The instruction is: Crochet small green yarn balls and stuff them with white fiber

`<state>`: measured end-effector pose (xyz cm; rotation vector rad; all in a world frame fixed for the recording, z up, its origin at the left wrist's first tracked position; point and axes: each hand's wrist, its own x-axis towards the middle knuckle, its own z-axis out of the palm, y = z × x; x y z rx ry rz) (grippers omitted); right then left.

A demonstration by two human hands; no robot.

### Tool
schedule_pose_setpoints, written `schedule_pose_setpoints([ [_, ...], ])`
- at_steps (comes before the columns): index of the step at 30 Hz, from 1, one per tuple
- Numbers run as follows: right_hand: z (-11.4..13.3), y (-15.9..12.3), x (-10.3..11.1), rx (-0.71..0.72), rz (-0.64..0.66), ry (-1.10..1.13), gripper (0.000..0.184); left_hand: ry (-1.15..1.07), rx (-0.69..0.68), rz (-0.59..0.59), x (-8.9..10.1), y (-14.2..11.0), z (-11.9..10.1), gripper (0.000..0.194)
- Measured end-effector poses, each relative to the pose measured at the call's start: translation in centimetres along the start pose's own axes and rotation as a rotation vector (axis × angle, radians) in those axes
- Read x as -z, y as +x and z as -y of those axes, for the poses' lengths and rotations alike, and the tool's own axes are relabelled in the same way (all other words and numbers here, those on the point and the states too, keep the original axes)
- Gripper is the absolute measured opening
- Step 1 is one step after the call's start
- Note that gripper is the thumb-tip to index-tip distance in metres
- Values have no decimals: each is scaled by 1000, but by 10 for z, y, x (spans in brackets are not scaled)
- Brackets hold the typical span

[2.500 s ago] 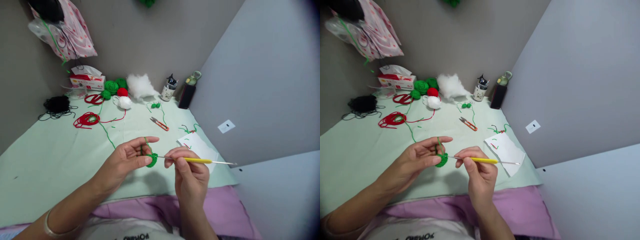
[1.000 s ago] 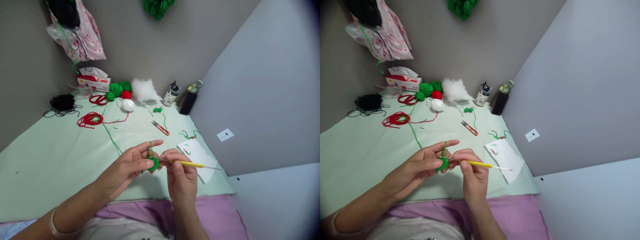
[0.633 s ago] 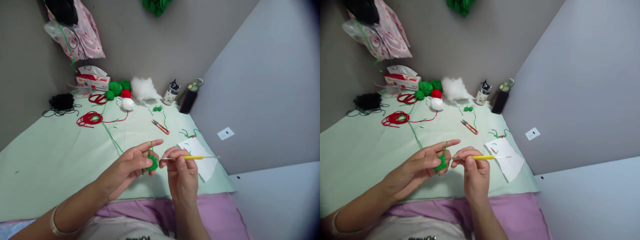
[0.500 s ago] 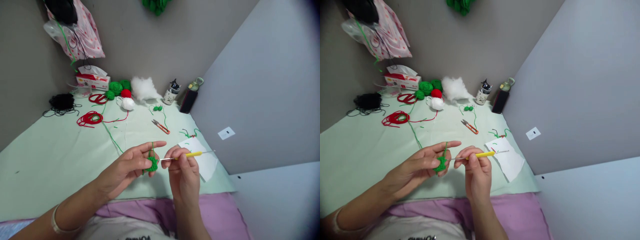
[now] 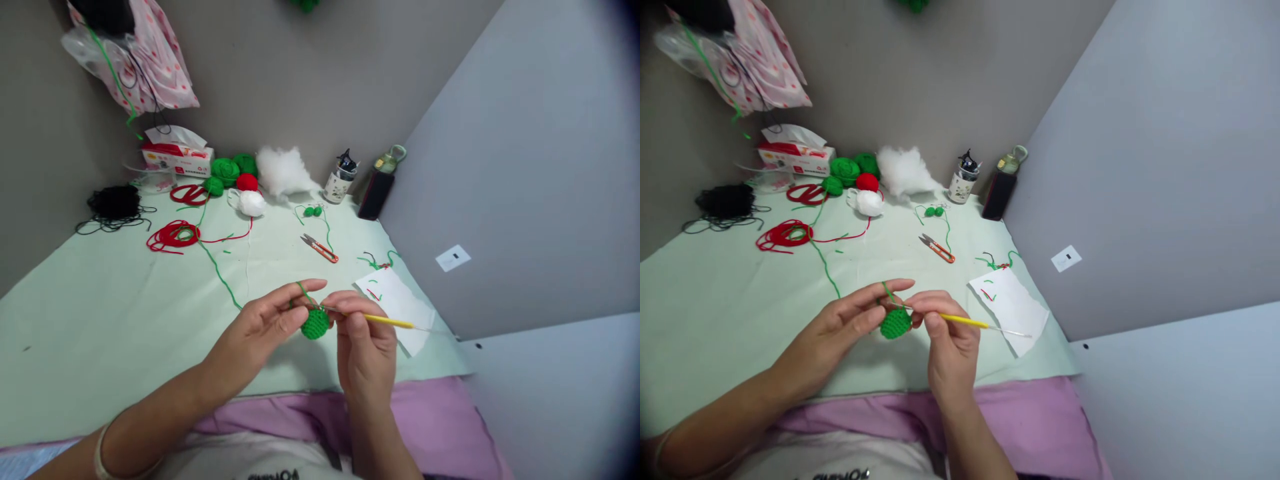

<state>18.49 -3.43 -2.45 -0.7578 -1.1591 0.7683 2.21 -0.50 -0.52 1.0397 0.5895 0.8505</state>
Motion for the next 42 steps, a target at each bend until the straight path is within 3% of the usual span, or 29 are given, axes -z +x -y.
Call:
schedule_pose_setpoints([
  [6, -6, -4, 4, -35, 51, 30, 16, -34, 5, 10, 3, 2, 5, 49],
  [13, -1, -5, 4, -127, 9, 135, 15, 77, -3, -36, 2, 5, 6, 67],
  [21, 5, 2, 6, -288, 11, 276, 21, 218, 5, -46, 3, 1, -1, 66],
  [31, 7, -2, 13, -157, 107, 89, 21, 268, -12, -67, 3, 0, -2, 63],
  [42, 7, -4, 12, -47, 129, -25, 21, 283, -3, -88, 4, 0, -3, 60],
])
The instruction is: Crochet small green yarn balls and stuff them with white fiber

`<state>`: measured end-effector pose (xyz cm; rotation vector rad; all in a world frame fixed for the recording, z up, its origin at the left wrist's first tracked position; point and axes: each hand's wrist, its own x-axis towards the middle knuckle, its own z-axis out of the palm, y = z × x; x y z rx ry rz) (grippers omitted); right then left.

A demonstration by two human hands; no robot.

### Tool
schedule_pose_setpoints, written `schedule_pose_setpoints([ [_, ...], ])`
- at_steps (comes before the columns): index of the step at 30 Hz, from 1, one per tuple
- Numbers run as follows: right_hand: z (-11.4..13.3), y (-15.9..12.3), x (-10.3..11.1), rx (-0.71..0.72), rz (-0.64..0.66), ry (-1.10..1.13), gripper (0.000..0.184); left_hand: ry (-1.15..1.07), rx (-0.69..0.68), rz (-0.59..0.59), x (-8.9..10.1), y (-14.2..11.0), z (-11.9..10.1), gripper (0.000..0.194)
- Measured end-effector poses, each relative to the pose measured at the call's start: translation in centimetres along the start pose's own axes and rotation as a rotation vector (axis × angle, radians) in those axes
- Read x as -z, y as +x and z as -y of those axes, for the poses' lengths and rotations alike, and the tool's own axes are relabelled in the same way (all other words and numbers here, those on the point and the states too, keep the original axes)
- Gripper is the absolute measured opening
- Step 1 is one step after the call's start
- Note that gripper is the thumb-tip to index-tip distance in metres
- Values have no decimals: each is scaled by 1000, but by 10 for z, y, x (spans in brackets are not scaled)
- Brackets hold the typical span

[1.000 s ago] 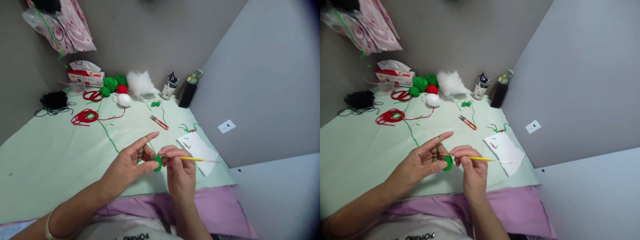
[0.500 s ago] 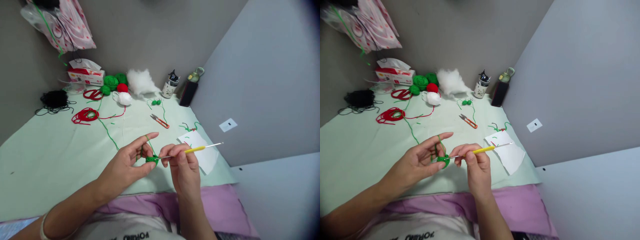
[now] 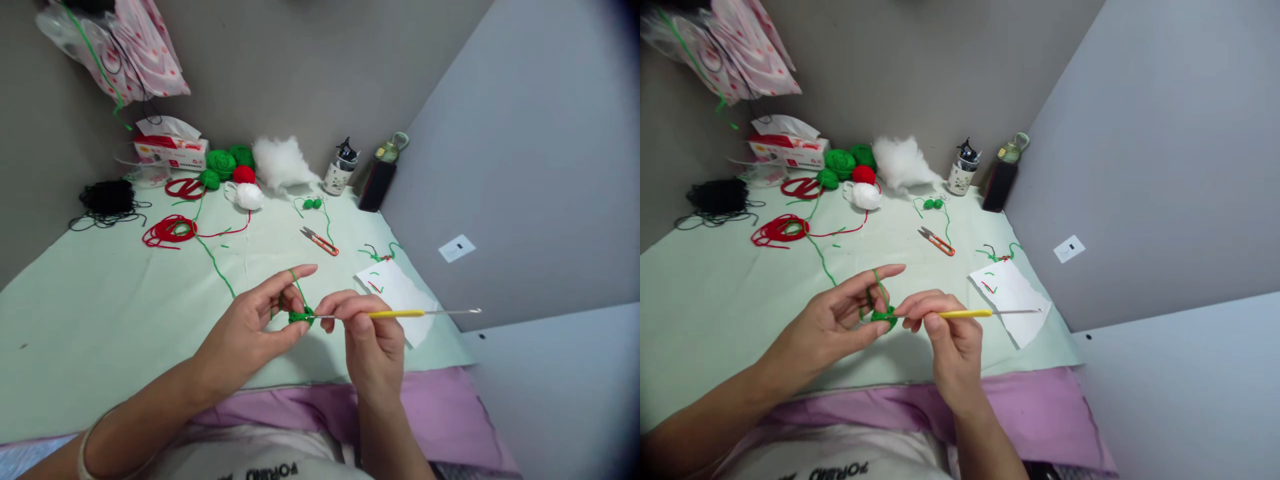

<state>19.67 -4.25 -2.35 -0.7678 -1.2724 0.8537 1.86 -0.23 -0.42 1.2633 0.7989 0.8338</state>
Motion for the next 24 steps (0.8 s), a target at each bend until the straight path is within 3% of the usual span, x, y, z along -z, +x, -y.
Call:
schedule_pose_setpoints([
  [4, 2, -1, -1, 27, 3, -32, 22, 13, 0, -15, 1, -1, -1, 57],
  [11, 1, -8, -4, 242, 41, -368, 24, 35, -36, -73, 0, -1, -2, 54],
  [16, -2, -11, -7, 318, 43, -425, 28, -20, -26, -74, 1, 1, -3, 53],
  [19, -4, -14, -10, 359, 28, -616, 33, -97, -4, -71, 1, 0, -1, 55],
  [21, -8, -16, -11, 415, 12, -777, 46, -188, 17, -50, -1, -1, 2, 58],
  [24, -12, -17, -11, 488, -11, -837, 53, -381, 121, 17, -1, -2, 4, 57],
])
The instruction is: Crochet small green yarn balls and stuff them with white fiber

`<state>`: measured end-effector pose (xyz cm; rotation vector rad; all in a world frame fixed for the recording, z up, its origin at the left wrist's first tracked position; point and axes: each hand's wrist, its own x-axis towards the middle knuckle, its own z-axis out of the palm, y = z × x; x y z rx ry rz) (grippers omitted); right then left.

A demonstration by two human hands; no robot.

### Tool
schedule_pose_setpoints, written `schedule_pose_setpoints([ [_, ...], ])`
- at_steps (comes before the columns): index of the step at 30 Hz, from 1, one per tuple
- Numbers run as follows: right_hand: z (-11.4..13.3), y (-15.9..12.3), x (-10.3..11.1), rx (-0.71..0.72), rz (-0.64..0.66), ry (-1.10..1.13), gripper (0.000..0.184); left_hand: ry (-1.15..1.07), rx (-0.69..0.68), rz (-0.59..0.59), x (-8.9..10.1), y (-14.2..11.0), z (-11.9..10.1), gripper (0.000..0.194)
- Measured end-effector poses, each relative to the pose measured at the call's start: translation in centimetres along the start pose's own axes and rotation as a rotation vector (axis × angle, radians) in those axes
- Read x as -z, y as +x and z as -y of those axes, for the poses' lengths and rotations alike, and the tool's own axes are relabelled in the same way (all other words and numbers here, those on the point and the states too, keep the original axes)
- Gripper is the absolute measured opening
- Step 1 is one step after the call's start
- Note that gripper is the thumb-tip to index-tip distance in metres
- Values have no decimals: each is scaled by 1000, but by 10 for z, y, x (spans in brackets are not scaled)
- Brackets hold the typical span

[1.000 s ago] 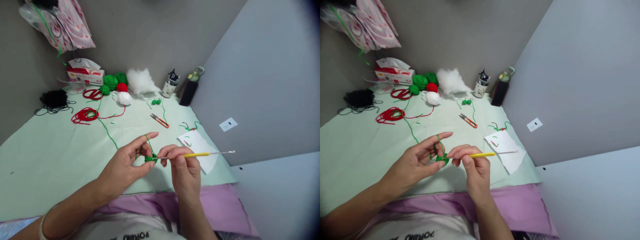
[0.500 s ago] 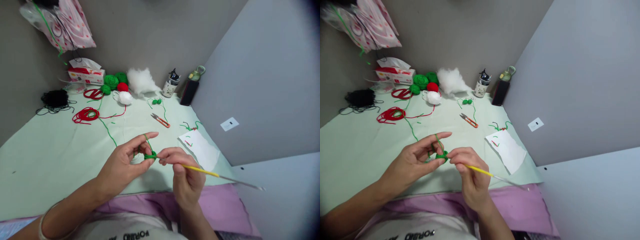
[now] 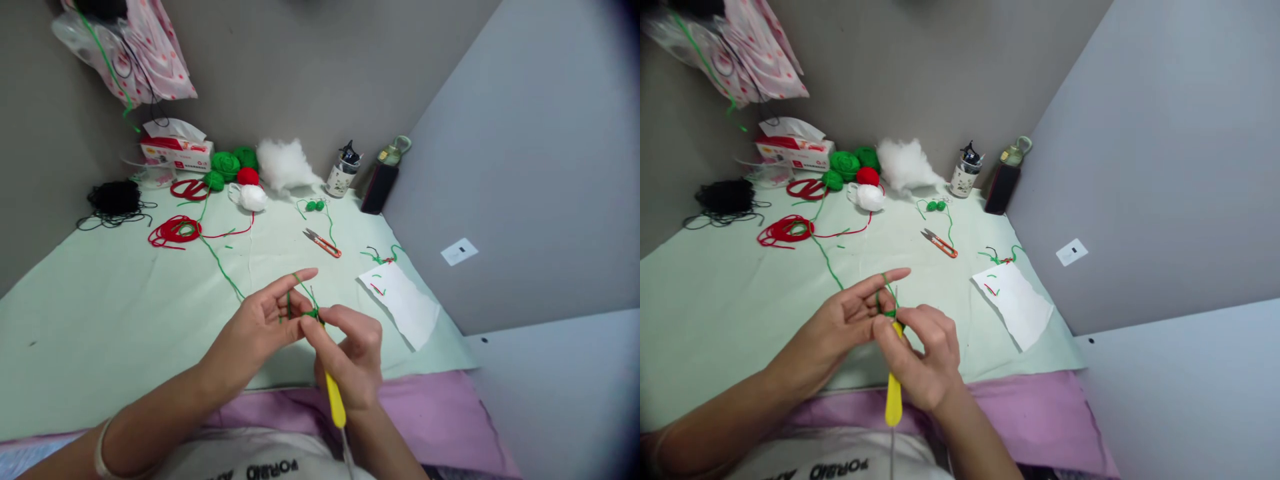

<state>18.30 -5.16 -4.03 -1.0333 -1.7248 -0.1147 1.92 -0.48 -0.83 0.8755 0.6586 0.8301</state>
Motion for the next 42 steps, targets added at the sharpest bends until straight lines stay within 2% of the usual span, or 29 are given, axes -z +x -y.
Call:
schedule_pose_setpoints([
  [1, 0, 1, 0, -14, -16, 36, 47, -58, 55, 20, 1, 0, 0, 57],
  [3, 1, 6, 1, -136, -81, 206, 31, -124, 135, 46, 4, 1, -3, 55],
  [6, 4, 16, 4, -400, -180, 568, 23, -122, 109, 55, 6, 2, -8, 47],
  [8, 6, 21, 4, -492, -174, 730, 22, -109, 74, 71, 5, 2, -10, 44],
  [10, 6, 24, 2, -477, -131, 740, 20, -87, 44, 85, 2, 2, -9, 44],
  [15, 6, 18, -6, -368, -86, 464, 24, 20, -54, 11, -4, -1, -1, 46],
  [18, 5, 9, -10, -170, -68, 171, 38, 8, -81, -29, -4, -2, 2, 50],
  [20, 4, 6, -11, -57, -75, 65, 44, -68, -18, -12, -3, -2, 1, 52],
  [22, 3, 8, -9, -96, -105, 148, 37, -155, 72, 40, 0, 0, -2, 51],
  [24, 3, 15, -5, -261, -160, 358, 25, -194, 117, 83, 5, 2, -6, 45],
  [27, 3, 26, -1, -514, -207, 696, 19, -148, 84, 102, 8, 4, -9, 37],
  [29, 3, 30, -3, -589, -158, 843, 19, -96, 45, 117, 7, 4, -9, 30],
  [32, 3, 31, -8, -558, -104, 808, 15, -38, -5, 109, 3, 3, -10, 20],
  [36, -1, 40, -9, -352, -55, 508, 18, -2, -27, 131, 3, 7, -13, 35],
  [39, -11, 60, -5, -262, -94, 389, 20, 57, 38, 213, 8, 15, -19, 33],
  [42, -28, 83, -8, -284, -111, 346, 15, 160, 112, 286, 16, 27, -28, 36],
])
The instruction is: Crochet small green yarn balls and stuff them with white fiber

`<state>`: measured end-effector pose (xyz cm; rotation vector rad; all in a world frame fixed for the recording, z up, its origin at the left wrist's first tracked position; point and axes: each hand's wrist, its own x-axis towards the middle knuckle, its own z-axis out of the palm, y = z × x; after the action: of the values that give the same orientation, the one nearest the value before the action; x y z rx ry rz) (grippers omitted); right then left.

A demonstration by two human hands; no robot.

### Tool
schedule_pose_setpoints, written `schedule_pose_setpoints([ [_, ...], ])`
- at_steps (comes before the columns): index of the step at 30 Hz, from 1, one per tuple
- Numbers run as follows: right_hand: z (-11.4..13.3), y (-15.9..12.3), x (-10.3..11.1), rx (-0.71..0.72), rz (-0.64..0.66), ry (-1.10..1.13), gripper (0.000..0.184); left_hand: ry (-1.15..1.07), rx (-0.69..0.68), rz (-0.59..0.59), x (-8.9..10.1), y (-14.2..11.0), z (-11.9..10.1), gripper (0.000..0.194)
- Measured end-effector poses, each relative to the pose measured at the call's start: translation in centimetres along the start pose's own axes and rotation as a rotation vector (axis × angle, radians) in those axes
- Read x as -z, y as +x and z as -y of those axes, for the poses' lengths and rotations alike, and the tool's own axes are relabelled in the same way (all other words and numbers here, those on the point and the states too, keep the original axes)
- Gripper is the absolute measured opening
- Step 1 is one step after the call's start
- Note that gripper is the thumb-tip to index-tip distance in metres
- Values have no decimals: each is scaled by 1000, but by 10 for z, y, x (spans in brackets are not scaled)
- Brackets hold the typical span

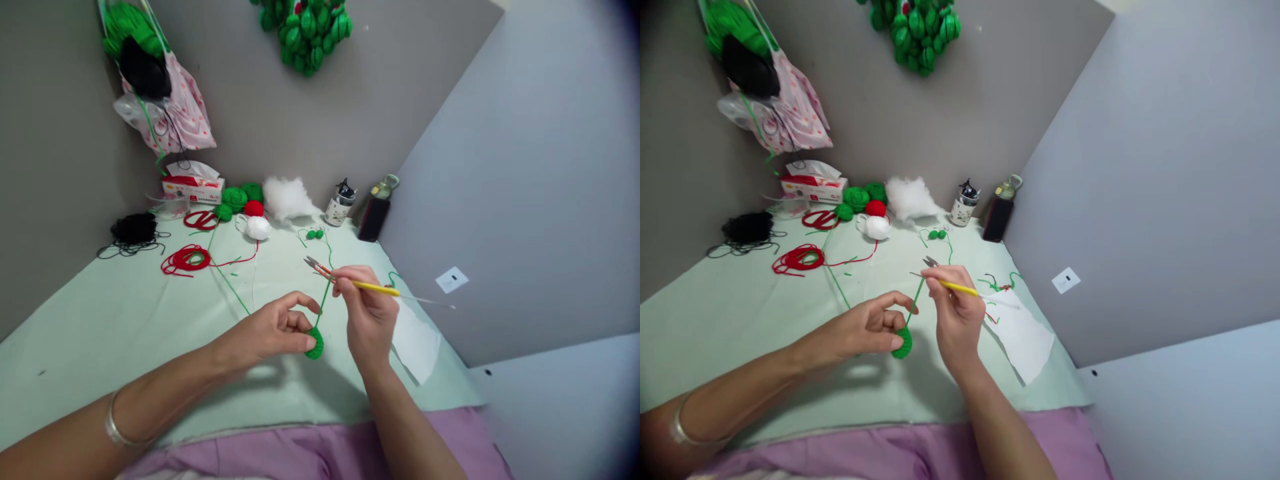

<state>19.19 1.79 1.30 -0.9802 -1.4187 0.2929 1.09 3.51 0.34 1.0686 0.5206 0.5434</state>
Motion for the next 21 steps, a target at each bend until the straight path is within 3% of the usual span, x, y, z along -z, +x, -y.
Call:
schedule_pose_setpoints([
  [5, -31, 32, -16, -57, -59, 16, 15, 131, 95, 94, 20, 16, -12, 24],
  [7, -43, 40, -23, -182, -23, 76, 19, 109, 92, 68, 26, 23, -12, 24],
  [9, -53, 47, -26, -300, 29, 142, 26, 72, 43, -14, 33, 30, -8, 25],
  [13, -71, 55, -14, -375, 80, 145, 37, -39, -127, -294, 57, 40, 3, 26],
  [17, -83, 48, 0, -429, 324, 40, 34, -118, -238, -482, 80, 40, 7, 28],
  [19, -85, 41, -2, -433, 455, -27, 26, -131, -259, -537, 86, 37, 8, 29],
  [21, -84, 33, -10, -410, 505, -81, 19, -128, -267, -570, 87, 34, 10, 30],
])
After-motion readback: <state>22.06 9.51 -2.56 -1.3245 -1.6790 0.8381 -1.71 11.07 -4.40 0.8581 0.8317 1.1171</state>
